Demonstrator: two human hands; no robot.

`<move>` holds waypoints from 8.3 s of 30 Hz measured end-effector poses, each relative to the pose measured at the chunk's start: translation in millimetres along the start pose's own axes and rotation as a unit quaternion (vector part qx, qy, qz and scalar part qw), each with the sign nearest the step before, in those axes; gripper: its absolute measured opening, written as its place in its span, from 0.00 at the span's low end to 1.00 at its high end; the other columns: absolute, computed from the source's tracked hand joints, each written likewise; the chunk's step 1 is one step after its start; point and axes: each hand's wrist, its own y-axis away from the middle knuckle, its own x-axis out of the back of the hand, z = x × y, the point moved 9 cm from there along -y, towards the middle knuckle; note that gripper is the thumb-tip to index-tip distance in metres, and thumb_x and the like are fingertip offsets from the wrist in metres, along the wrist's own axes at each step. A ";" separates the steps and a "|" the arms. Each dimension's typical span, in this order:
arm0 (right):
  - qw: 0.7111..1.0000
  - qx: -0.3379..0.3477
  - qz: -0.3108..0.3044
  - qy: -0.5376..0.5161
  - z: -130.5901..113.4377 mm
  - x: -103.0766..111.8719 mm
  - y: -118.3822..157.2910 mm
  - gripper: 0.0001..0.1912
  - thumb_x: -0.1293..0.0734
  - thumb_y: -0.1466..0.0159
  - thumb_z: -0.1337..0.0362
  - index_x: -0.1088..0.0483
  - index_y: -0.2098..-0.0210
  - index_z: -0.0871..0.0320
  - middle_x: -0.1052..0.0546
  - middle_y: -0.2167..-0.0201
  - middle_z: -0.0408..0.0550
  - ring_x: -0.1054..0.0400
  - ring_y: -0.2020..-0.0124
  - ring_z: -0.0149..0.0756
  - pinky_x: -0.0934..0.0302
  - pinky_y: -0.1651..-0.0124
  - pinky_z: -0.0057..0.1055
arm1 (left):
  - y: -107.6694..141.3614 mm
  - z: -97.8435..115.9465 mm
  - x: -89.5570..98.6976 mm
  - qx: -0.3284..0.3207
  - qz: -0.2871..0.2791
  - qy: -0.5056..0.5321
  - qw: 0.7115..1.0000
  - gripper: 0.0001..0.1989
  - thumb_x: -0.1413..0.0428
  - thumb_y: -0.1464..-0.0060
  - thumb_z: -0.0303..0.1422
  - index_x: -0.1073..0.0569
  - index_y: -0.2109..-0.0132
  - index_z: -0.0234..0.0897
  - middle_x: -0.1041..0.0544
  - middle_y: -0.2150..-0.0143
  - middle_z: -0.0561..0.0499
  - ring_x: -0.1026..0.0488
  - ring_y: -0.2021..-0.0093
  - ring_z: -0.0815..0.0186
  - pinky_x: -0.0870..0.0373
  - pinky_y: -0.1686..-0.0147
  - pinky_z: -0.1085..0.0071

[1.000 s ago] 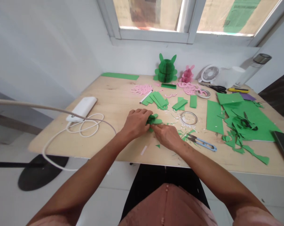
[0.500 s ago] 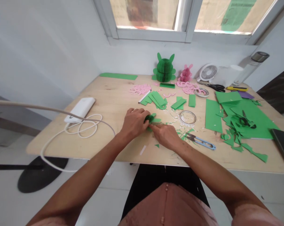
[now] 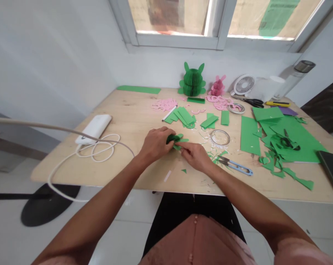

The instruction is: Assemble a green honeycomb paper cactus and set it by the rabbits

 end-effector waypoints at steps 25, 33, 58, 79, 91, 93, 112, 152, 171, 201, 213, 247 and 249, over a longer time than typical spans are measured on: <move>0.991 0.026 -0.014 0.129 -9.7 -2.8 3.0 0.20 0.44 0.33 0.66 0.33 0.44 0.51 0.21 0.53 0.48 0.26 0.58 0.40 0.38 0.61 0.30 | 0.5 -5.7 -3.9 0.019 -0.002 0.045 0.999 0.13 0.48 0.49 0.31 0.26 0.56 0.39 0.24 0.53 0.48 0.26 0.53 0.57 0.30 0.54 0.61; 0.999 -0.030 -0.035 -0.026 6.2 -9.7 -5.4 0.18 0.41 0.37 0.70 0.29 0.50 0.55 0.20 0.67 0.45 0.28 0.69 0.35 0.41 0.65 0.28 | 1.7 -4.8 -5.8 0.003 -0.019 0.067 0.998 0.13 0.49 0.50 0.32 0.27 0.57 0.39 0.24 0.54 0.48 0.26 0.54 0.57 0.30 0.55 0.62; 0.969 -0.069 -0.006 -0.237 14.5 -10.8 -4.5 0.17 0.41 0.40 0.72 0.30 0.53 0.58 0.27 0.82 0.37 0.34 0.80 0.29 0.42 0.72 0.23 | 6.1 -3.7 -1.9 0.005 -0.003 0.099 0.995 0.13 0.49 0.50 0.31 0.28 0.57 0.38 0.24 0.54 0.46 0.26 0.54 0.58 0.30 0.52 0.61; 0.977 0.013 -0.100 0.188 -11.7 -11.7 2.3 0.19 0.47 0.32 0.65 0.38 0.44 0.52 0.20 0.62 0.50 0.25 0.62 0.43 0.40 0.64 0.32 | 11.4 0.8 2.1 -0.033 -0.040 0.089 0.995 0.17 0.48 0.50 0.32 0.30 0.51 0.39 0.25 0.50 0.46 0.29 0.47 0.56 0.32 0.48 0.59; 0.990 -0.003 -0.038 0.135 -5.0 -5.8 1.0 0.23 0.44 0.34 0.67 0.38 0.40 0.54 0.20 0.58 0.51 0.25 0.61 0.44 0.38 0.60 0.33 | 20.7 5.7 2.7 -0.072 -0.046 0.094 0.992 0.20 0.50 0.50 0.30 0.31 0.48 0.44 0.27 0.46 0.49 0.34 0.41 0.58 0.35 0.42 0.59; 0.988 -0.008 -0.034 0.151 -5.0 -3.8 1.6 0.22 0.44 0.34 0.67 0.38 0.40 0.54 0.19 0.60 0.51 0.25 0.62 0.43 0.38 0.61 0.33 | 19.8 6.1 2.8 -0.069 -0.048 0.091 0.992 0.20 0.50 0.50 0.30 0.31 0.49 0.43 0.27 0.46 0.49 0.34 0.41 0.58 0.35 0.42 0.59; 0.987 -0.025 0.027 0.156 -4.3 11.6 4.6 0.28 0.44 0.35 0.65 0.47 0.35 0.56 0.19 0.66 0.47 0.25 0.67 0.41 0.40 0.67 0.29 | 17.7 -0.1 8.0 -0.030 -0.036 0.137 0.989 0.21 0.49 0.53 0.31 0.30 0.50 0.39 0.26 0.48 0.46 0.30 0.46 0.56 0.34 0.46 0.59; 0.841 -0.048 0.106 -0.529 24.8 5.0 -8.0 0.44 0.27 0.46 0.55 0.50 0.35 0.48 0.27 0.51 0.50 0.34 0.48 0.42 0.36 0.52 0.38 | 14.9 -25.7 -31.7 0.158 0.001 0.829 0.537 0.18 0.38 0.56 0.24 0.25 0.55 0.37 0.21 0.60 0.50 0.23 0.63 0.67 0.26 0.63 0.73; 0.890 -0.075 0.274 -0.356 32.9 35.4 5.6 0.47 0.31 0.44 0.63 0.59 0.32 0.55 0.25 0.66 0.44 0.30 0.60 0.37 0.38 0.58 0.35 | 4.8 -14.6 -55.9 0.195 -0.014 0.784 0.590 0.14 0.42 0.50 0.40 0.25 0.57 0.42 0.20 0.58 0.50 0.24 0.56 0.54 0.28 0.57 0.58; 0.891 -0.046 0.298 -0.338 30.1 48.5 9.9 0.34 0.35 0.39 0.63 0.48 0.36 0.53 0.24 0.61 0.48 0.29 0.59 0.37 0.36 0.59 0.34 | 4.8 1.0 -44.5 0.122 -0.020 0.762 0.636 0.24 0.36 0.56 0.35 0.28 0.50 0.43 0.23 0.49 0.46 0.31 0.43 0.48 0.32 0.46 0.54; 0.850 -0.090 0.295 -0.426 47.9 45.6 4.5 0.27 0.36 0.40 0.64 0.40 0.41 0.57 0.23 0.62 0.50 0.29 0.59 0.38 0.35 0.61 0.32 | 13.7 -8.5 -52.4 0.142 -0.018 0.790 0.597 0.28 0.38 0.56 0.39 0.31 0.46 0.47 0.26 0.46 0.48 0.33 0.41 0.46 0.32 0.48 0.51; 0.852 -0.085 0.181 -0.483 45.2 19.2 -6.7 0.38 0.30 0.47 0.64 0.44 0.39 0.52 0.25 0.68 0.41 0.29 0.64 0.35 0.35 0.65 0.29 | 7.2 8.4 -58.5 0.079 -0.057 0.833 0.544 0.18 0.39 0.49 0.29 0.27 0.49 0.37 0.20 0.55 0.45 0.22 0.56 0.57 0.30 0.54 0.64; 0.846 -0.089 0.185 -0.491 44.9 20.7 -6.6 0.37 0.30 0.48 0.65 0.43 0.40 0.53 0.25 0.69 0.40 0.29 0.66 0.34 0.36 0.66 0.29 | 6.6 10.2 -57.7 0.071 -0.057 0.832 0.547 0.18 0.39 0.49 0.30 0.26 0.49 0.37 0.20 0.54 0.45 0.23 0.55 0.56 0.30 0.53 0.64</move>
